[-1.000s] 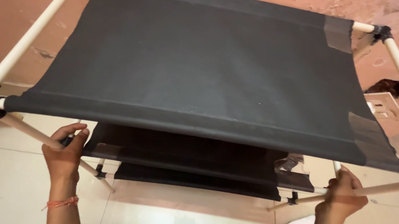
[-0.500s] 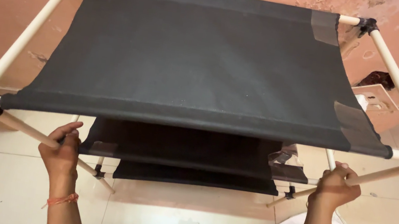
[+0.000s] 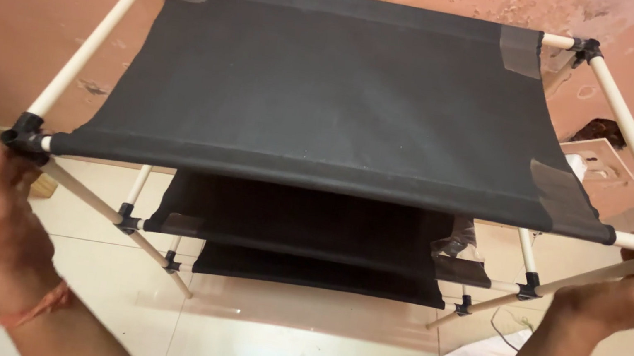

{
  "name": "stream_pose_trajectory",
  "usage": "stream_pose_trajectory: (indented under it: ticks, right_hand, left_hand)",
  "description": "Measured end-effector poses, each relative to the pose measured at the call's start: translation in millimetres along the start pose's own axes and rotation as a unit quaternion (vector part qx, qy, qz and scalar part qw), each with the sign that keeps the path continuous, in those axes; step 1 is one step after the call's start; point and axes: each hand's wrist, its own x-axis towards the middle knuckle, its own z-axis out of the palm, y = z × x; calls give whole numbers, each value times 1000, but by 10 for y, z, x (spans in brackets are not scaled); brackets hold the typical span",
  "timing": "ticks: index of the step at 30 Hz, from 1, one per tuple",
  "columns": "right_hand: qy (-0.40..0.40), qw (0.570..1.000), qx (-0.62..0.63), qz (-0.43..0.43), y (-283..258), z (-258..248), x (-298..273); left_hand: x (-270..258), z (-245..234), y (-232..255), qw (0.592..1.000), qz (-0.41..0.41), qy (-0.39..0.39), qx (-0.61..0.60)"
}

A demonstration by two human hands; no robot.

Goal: The person assembles a three-tier fabric drying rack by inserting white poles into black plastic connectors and securing the black fabric shelves. They repeatedly adjust the frame and press the fabric to ensure stability.

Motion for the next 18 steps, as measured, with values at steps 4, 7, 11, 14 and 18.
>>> stream_pose_trajectory:
  ticks: [4,7,11,14,18]
  right_hand:
    - [-17,991,-123,46,50,-59,228]
    - [-41,989,-91,111,117,-136,341]
    - [-19,989,-103,106,123,-127,257]
    - [1,990,-68,126,24,-60,150]
    - [37,992,-63,103,54,36,43]
  left_hand:
    - [-28,201,-82,997,-8,29,77]
    - [-114,224,-236,996,4,31,85]
    - [-202,377,-302,995,24,88,49]
    - [-210,479,-342,983,71,124,111]
    - [-178,537,-322,986,52,140,70]
